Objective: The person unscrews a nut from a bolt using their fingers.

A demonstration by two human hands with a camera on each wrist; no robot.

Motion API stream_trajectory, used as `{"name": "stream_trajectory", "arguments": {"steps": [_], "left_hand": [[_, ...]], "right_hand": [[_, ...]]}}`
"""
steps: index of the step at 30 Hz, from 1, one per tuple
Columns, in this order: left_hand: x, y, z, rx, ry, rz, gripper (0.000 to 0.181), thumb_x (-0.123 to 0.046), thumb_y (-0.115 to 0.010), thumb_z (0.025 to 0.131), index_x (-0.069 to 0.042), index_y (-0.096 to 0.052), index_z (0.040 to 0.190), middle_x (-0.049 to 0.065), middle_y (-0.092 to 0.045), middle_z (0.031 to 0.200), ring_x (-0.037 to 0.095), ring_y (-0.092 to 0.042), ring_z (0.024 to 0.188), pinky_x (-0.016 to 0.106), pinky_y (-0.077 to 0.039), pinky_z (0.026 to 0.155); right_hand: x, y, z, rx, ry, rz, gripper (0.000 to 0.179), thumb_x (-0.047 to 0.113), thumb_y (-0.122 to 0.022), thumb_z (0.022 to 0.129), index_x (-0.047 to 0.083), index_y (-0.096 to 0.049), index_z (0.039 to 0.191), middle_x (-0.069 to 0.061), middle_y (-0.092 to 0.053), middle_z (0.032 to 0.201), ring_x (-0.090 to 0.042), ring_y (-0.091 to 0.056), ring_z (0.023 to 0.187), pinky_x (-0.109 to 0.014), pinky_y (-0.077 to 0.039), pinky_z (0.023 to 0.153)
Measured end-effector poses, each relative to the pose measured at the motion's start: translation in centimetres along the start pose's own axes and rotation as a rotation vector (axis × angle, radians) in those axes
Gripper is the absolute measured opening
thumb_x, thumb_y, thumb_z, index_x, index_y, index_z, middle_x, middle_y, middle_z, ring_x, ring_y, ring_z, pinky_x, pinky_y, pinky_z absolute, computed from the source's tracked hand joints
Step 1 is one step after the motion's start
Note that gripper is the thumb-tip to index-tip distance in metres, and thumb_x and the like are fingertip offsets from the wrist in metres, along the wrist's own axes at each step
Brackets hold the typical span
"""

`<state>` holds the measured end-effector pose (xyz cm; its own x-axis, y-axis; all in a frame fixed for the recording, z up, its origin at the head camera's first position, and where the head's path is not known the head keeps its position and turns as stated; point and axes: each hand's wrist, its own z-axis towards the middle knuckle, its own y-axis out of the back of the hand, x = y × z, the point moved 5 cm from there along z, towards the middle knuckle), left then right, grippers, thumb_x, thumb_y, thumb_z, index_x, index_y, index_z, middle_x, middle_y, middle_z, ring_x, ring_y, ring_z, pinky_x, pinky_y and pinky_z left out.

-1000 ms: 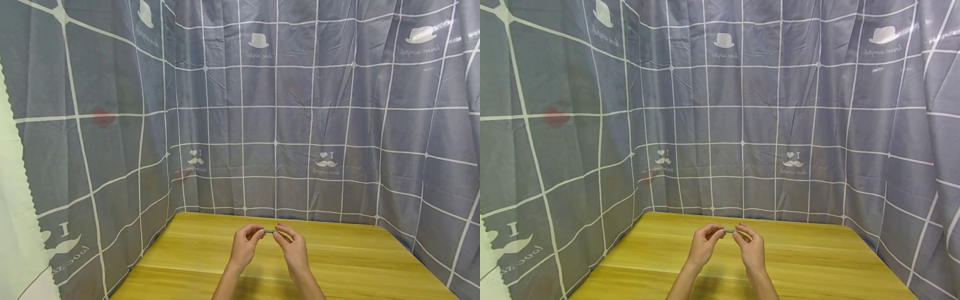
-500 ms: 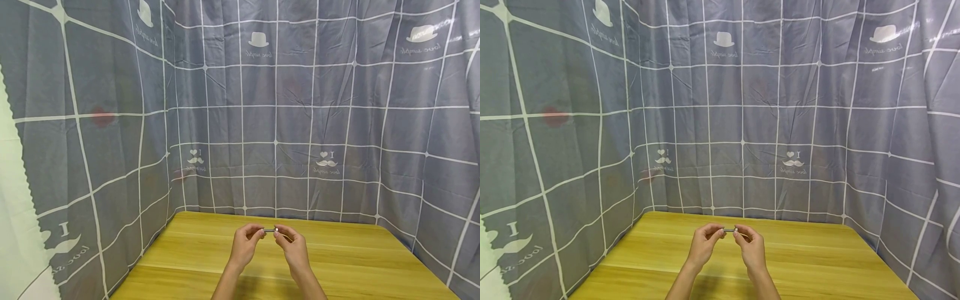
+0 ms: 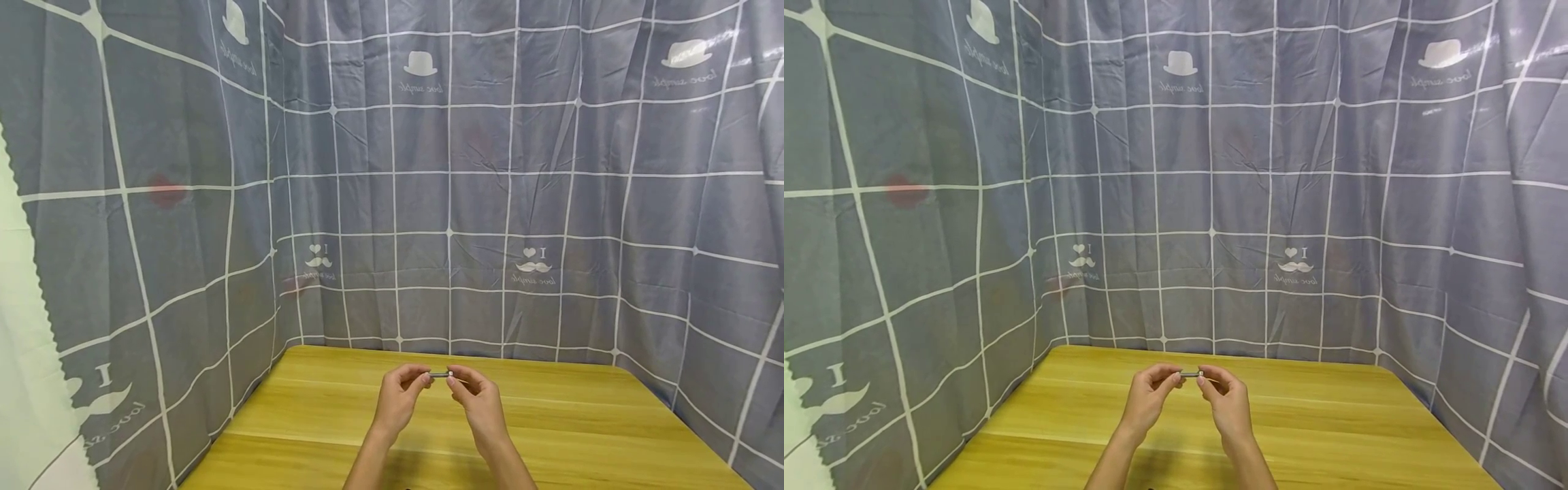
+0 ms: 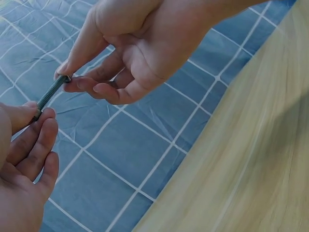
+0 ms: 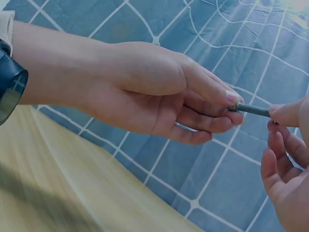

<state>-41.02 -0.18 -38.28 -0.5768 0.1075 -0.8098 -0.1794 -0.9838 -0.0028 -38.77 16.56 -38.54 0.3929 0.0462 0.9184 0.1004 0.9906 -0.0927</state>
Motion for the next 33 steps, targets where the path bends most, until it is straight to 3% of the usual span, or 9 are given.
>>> {"name": "stream_trajectory", "arguments": {"steps": [5, 8, 11, 18, 23, 26, 33], "left_hand": [[0.1, 0.4, 0.0, -0.019, 0.033, -0.037, 0.017, -0.006, -0.064, 0.103, 0.006, -0.071, 0.113, 0.02, -0.073, 0.099, 0.031, -0.07, 0.093, 0.035, -0.056, 0.089], [0.2, 0.7, 0.0, -0.031, 0.052, -0.052, 0.017, -0.005, -0.065, 0.102, 0.007, -0.071, 0.112, 0.02, -0.073, 0.099, 0.028, -0.07, 0.092, 0.035, -0.056, 0.089], [0.3, 0.8, 0.0, -0.032, 0.056, -0.045, 0.018, -0.005, -0.066, 0.102, 0.008, -0.071, 0.113, 0.02, -0.073, 0.1, 0.027, -0.07, 0.092, 0.033, -0.055, 0.088], [0.6, 1.4, 0.1, -0.072, 0.064, 0.029, 0.016, -0.004, -0.068, 0.1, 0.006, -0.072, 0.112, 0.019, -0.073, 0.101, 0.025, -0.07, 0.091, 0.03, -0.055, 0.083], [1.4, 2.2, 0.2, -0.098, 0.056, 0.088, 0.015, -0.002, -0.069, 0.099, 0.005, -0.072, 0.112, 0.019, -0.073, 0.102, 0.034, -0.071, 0.093, 0.025, -0.055, 0.079], [2.0, 2.8, 0.2, -0.098, 0.046, 0.132, 0.018, -0.001, -0.069, 0.098, 0.005, -0.072, 0.115, 0.018, -0.074, 0.101, 0.036, -0.07, 0.093, 0.025, -0.054, 0.078], [3.7, 4.8, -0.1, -0.145, 0.063, 0.24, 0.012, 0.002, -0.07, 0.097, 0.005, -0.075, 0.107, 0.014, -0.074, 0.097, 0.029, -0.07, 0.087, 0.025, -0.054, 0.074]], "right_hand": [[0.3, 0.1, 0.0, 0.016, 0.011, 0.024, 0.027, 0.004, -0.067, 0.101, -0.007, -0.067, 0.126, -0.014, -0.067, 0.121, -0.021, -0.059, 0.103, -0.03, -0.052, 0.087], [0.3, 0.2, 0.0, 0.015, 0.041, -0.02, 0.026, 0.005, -0.067, 0.101, -0.006, -0.068, 0.125, -0.014, -0.069, 0.119, -0.019, -0.062, 0.103, -0.031, -0.052, 0.087], [0.3, 0.5, 0.1, 0.008, 0.09, -0.118, 0.023, 0.006, -0.069, 0.1, -0.003, -0.071, 0.121, -0.012, -0.07, 0.114, -0.018, -0.063, 0.099, -0.029, -0.052, 0.084], [0.5, 1.4, 0.3, -0.056, 0.286, -0.423, 0.013, 0.004, -0.074, 0.096, 0.004, -0.077, 0.108, -0.002, -0.068, 0.095, -0.013, -0.051, 0.071, -0.025, -0.046, 0.06], [0.0, 2.7, 0.6, -0.13, 0.355, -0.573, 0.013, 0.004, -0.079, 0.091, 0.004, -0.077, 0.103, 0.001, -0.068, 0.089, -0.011, -0.048, 0.068, -0.025, -0.045, 0.058], [-0.7, 3.9, 0.8, -0.157, 0.334, -0.648, 0.013, 0.005, -0.08, 0.09, 0.004, -0.078, 0.103, 0.001, -0.069, 0.089, -0.012, -0.049, 0.07, -0.026, -0.044, 0.059], [-2.4, 6.7, 1.4, -0.163, 0.178, -0.727, 0.013, 0.009, -0.078, 0.094, 0.004, -0.078, 0.106, -0.002, -0.072, 0.092, -0.016, -0.051, 0.073, -0.029, -0.043, 0.062]]}}
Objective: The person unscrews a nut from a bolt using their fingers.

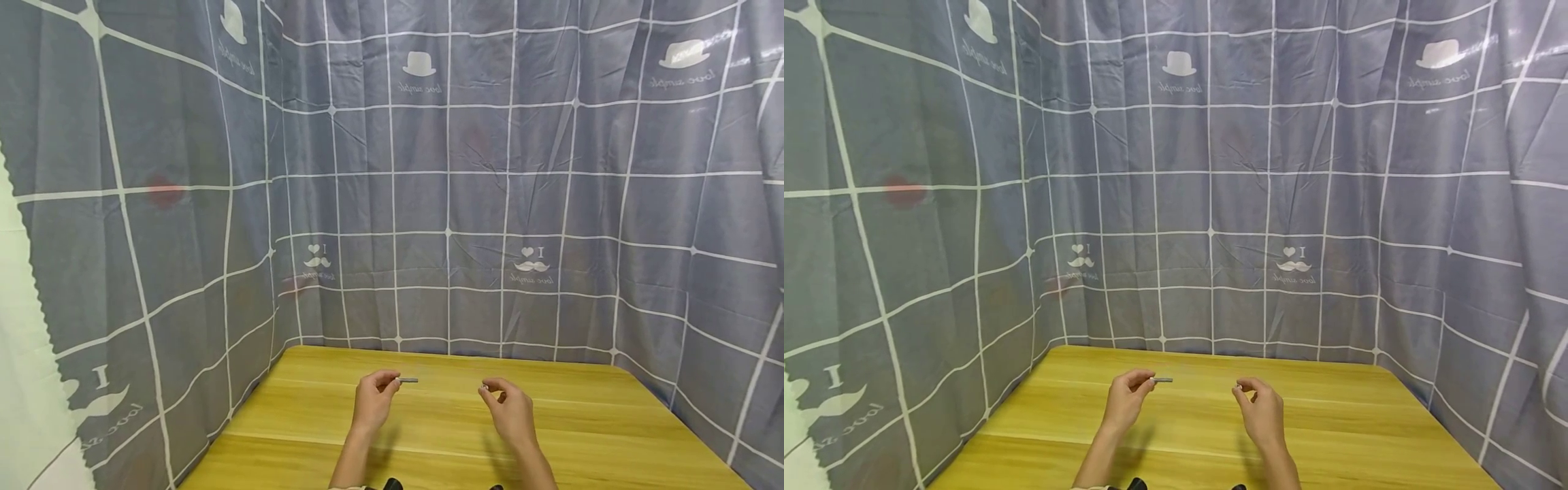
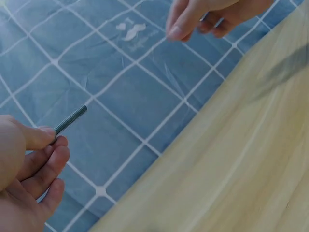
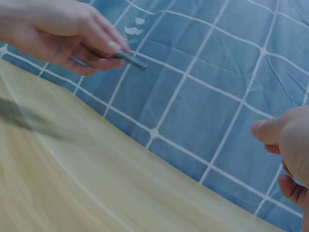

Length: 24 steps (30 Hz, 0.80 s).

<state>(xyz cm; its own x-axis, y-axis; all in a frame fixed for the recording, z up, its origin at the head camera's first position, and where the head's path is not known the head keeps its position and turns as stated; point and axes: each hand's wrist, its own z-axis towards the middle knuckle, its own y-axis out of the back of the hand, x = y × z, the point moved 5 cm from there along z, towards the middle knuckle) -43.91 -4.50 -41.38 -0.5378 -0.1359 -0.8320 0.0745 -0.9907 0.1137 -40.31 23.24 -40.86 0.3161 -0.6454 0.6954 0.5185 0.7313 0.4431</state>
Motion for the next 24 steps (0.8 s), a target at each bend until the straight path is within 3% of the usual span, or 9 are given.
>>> {"name": "stream_trajectory", "arguments": {"steps": [9, 18, 24], "left_hand": [[2.3, 0.2, -0.5, 0.036, 0.036, 0.155, 0.005, 0.002, -0.073, 0.094, 0.003, -0.075, 0.098, 0.007, -0.073, 0.088, 0.023, -0.069, 0.083, 0.033, -0.057, 0.071], [3.9, -0.1, -1.0, 0.068, 0.083, 0.208, 0.006, 0.008, -0.072, 0.091, 0.003, -0.073, 0.094, 0.006, -0.071, 0.082, 0.02, -0.068, 0.073, 0.033, -0.054, 0.065], [4.9, -0.6, -1.4, 0.114, 0.103, 0.242, 0.006, 0.009, -0.072, 0.09, 0.005, -0.073, 0.093, 0.002, -0.068, 0.079, 0.015, -0.062, 0.073, 0.03, -0.052, 0.064]], "right_hand": [[-1.9, -0.4, -0.2, 0.091, -0.041, -0.045, 0.015, 0.01, -0.075, 0.095, 0.0, -0.077, 0.106, -0.005, -0.072, 0.095, -0.017, -0.054, 0.073, -0.031, -0.045, 0.06], [-4.0, -1.0, -0.8, 0.153, -0.111, -0.116, 0.016, 0.011, -0.077, 0.092, -0.001, -0.075, 0.102, -0.002, -0.071, 0.087, -0.028, -0.068, 0.081, -0.051, -0.055, 0.074], [-5.3, -1.6, -1.4, 0.174, -0.113, -0.187, 0.008, 0.009, -0.077, 0.09, 0.004, -0.075, 0.095, 0.002, -0.068, 0.083, -0.025, -0.066, 0.079, -0.047, -0.052, 0.069]]}}
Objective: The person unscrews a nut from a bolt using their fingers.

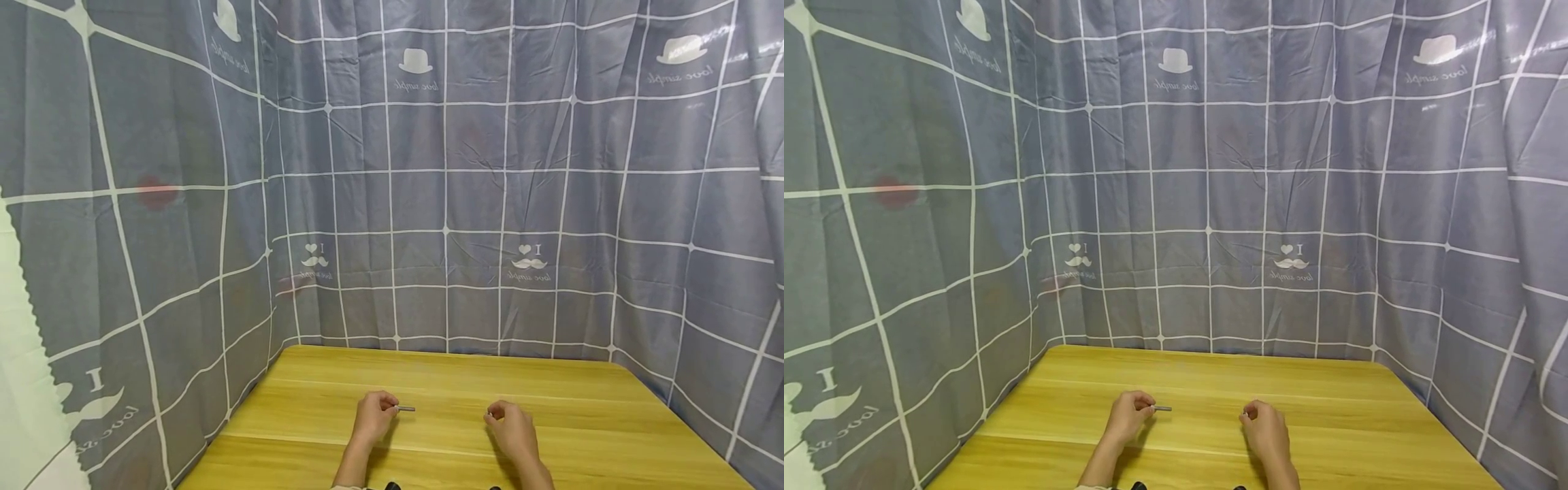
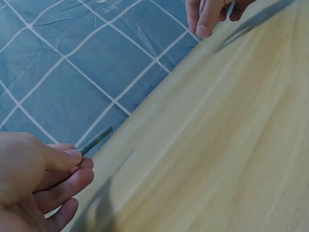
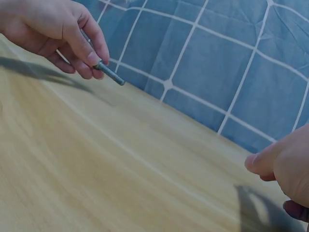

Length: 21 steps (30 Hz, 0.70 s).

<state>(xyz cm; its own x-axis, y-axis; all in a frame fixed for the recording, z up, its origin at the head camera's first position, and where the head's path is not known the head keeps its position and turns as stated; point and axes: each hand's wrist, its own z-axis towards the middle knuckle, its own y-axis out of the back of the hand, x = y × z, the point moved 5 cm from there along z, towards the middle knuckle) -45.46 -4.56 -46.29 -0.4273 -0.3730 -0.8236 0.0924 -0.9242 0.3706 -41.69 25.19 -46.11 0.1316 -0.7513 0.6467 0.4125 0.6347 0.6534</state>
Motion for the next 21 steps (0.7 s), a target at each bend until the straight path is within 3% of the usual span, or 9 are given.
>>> {"name": "stream_trajectory", "arguments": {"steps": [7, 16, 21], "left_hand": [[0.6, -0.3, -0.3, 0.013, -0.041, 0.078, 0.009, 0.013, -0.071, 0.088, 0.005, -0.072, 0.093, 0.006, -0.069, 0.083, 0.02, -0.065, 0.078, 0.035, -0.055, 0.069], [1.0, -0.4, -0.4, 0.019, -0.01, 0.162, 0.009, 0.013, -0.07, 0.09, 0.005, -0.073, 0.092, 0.007, -0.066, 0.086, 0.025, -0.062, 0.082, 0.044, -0.055, 0.071], [0.9, -0.6, -0.5, -0.007, -0.029, 0.215, 0.009, 0.013, -0.073, 0.088, 0.004, -0.074, 0.09, 0.009, -0.065, 0.089, 0.026, -0.062, 0.083, 0.045, -0.054, 0.071]], "right_hand": [[-0.6, -0.9, -0.2, 0.061, -0.017, -0.025, 0.006, 0.006, -0.078, 0.089, 0.004, -0.075, 0.094, 0.001, -0.067, 0.084, -0.023, -0.065, 0.081, -0.045, -0.054, 0.069], [-1.0, -1.6, -0.2, 0.127, -0.078, -0.073, 0.005, 0.012, -0.076, 0.093, 0.008, -0.075, 0.095, 0.002, -0.064, 0.084, -0.02, -0.062, 0.077, -0.044, -0.051, 0.065], [-1.2, -1.6, 0.0, 0.136, -0.099, -0.078, 0.006, 0.013, -0.074, 0.094, 0.008, -0.075, 0.097, 0.001, -0.065, 0.085, -0.02, -0.062, 0.076, -0.045, -0.051, 0.065]]}}
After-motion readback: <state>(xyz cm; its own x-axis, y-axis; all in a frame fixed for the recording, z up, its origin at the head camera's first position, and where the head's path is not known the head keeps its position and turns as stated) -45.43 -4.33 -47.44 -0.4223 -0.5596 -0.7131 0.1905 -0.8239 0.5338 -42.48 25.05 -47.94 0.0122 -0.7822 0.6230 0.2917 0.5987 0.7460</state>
